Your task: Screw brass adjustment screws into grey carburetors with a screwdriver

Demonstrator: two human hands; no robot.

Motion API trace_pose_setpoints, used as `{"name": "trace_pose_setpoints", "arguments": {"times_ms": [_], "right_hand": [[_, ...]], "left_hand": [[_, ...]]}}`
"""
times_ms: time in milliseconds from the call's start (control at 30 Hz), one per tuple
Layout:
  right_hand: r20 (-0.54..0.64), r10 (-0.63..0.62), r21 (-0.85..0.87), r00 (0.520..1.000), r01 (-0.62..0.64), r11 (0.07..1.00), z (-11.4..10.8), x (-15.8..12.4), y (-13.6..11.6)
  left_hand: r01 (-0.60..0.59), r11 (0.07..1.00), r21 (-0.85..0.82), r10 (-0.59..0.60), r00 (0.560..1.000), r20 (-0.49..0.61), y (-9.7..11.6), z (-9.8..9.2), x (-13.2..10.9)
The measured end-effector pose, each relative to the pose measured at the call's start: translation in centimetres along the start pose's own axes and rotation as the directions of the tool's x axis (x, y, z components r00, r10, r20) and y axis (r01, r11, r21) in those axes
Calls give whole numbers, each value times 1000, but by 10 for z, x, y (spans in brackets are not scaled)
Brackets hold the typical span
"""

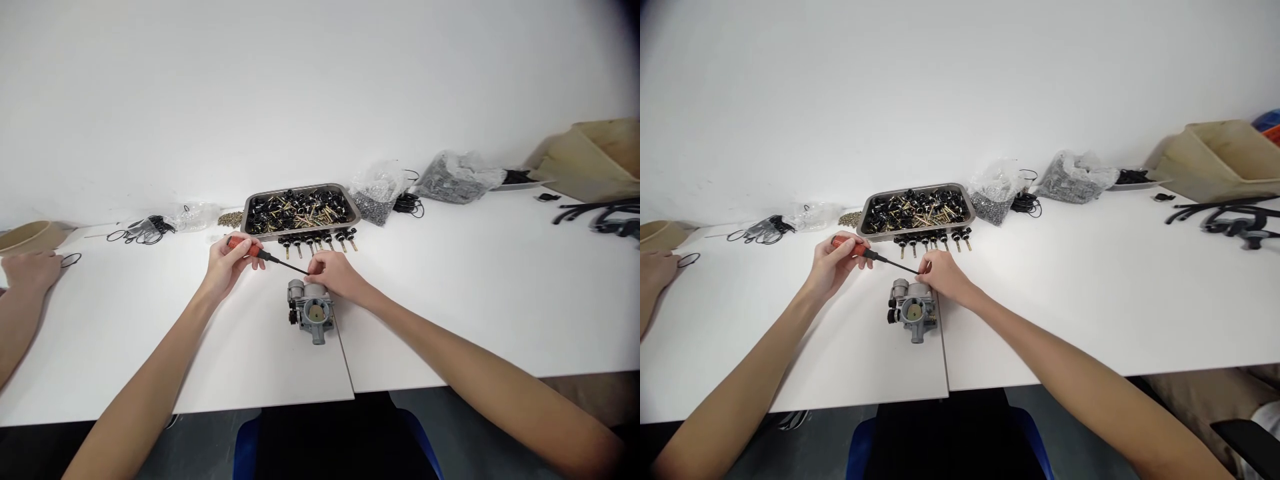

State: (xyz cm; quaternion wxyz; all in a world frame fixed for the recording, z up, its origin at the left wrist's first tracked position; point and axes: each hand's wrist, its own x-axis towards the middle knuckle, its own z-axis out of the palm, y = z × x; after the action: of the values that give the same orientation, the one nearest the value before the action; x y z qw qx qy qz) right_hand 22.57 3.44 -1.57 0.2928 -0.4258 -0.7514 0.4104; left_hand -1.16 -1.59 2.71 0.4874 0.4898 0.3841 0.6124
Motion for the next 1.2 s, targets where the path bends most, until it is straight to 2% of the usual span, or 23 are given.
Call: {"name": "trace_pose_setpoints", "arguments": {"times_ms": [167, 600, 767, 900, 967, 1033, 1100, 1200], "right_hand": [[33, 39, 6, 999, -39, 999, -4, 0, -1], [62, 37, 52, 997, -41, 998, -4, 0, 0], [168, 0, 115, 986, -19, 993, -10, -2, -9], [181, -34, 128, 983, 10, 992, -29, -3, -18], [205, -66, 192, 976, 26, 981, -41, -3, -21], [302, -151, 296, 941, 58, 953, -51, -3, -23], [414, -262, 350, 872, 113, 930, -57, -3, -23], [546, -349, 264, 762, 238, 934, -59, -5, -24]], "left_hand": [[46, 999, -29, -43, 993, 114, 2, -3, 0], [88, 994, -70, -70, 972, 223, -1, -9, -1], [52, 984, -168, -29, 990, 137, 1, -11, 1], [42, 980, -194, -29, 997, 67, 7, -18, 4], [33, 979, -203, -27, 999, 31, 10, -22, 6], [25, 977, -212, -27, 1000, -7, 14, -26, 7], [13, 974, -227, -26, 998, -53, 18, -29, 7], [-22, 969, -247, -10, 992, -128, 25, -34, 7]]}}
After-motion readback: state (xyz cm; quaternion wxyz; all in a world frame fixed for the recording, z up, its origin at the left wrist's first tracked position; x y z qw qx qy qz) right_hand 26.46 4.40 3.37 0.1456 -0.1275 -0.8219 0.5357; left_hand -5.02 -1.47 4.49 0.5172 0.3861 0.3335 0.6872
